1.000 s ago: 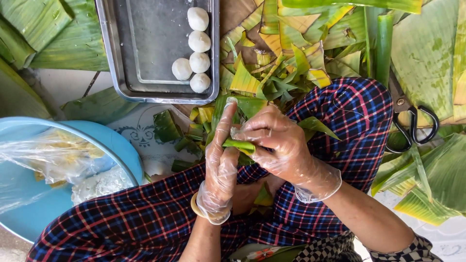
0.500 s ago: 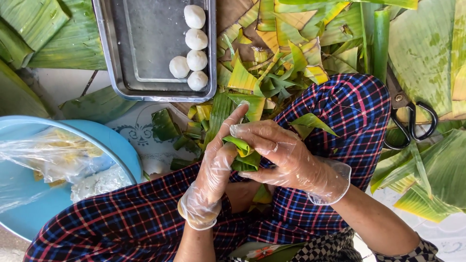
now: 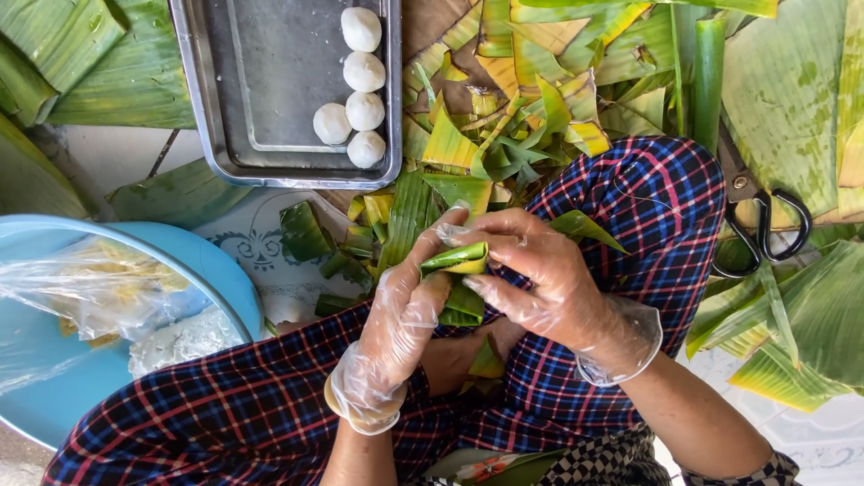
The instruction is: Wrapping white dough balls in banana leaves to make traditional cakes.
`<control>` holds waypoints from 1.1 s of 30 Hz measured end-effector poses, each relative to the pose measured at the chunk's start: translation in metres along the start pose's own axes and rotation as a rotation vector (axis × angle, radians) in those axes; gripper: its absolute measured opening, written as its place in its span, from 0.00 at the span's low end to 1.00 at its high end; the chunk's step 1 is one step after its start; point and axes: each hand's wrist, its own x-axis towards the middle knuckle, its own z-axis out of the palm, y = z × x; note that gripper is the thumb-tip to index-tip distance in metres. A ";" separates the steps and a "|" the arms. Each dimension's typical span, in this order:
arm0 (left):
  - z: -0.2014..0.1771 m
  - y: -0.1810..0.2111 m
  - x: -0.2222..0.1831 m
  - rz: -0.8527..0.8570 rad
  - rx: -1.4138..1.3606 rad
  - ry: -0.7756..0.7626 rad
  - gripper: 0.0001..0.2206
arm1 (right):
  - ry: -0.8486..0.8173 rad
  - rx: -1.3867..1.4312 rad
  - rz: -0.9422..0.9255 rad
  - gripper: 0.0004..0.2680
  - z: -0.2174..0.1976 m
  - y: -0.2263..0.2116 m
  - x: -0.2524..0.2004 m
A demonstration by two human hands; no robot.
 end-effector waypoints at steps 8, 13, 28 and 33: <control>0.006 -0.003 -0.001 0.058 0.113 -0.054 0.27 | 0.068 0.053 0.112 0.09 -0.004 0.013 -0.004; 0.005 0.002 0.006 0.035 0.087 -0.015 0.30 | 0.084 0.066 0.015 0.09 0.002 0.017 -0.004; 0.003 0.038 -0.002 -0.348 -0.145 -0.080 0.44 | -0.153 -0.779 -0.396 0.17 -0.002 0.009 -0.013; -0.001 0.020 -0.007 -0.331 -0.793 -0.132 0.37 | -0.136 -0.738 -0.401 0.16 0.001 0.015 -0.021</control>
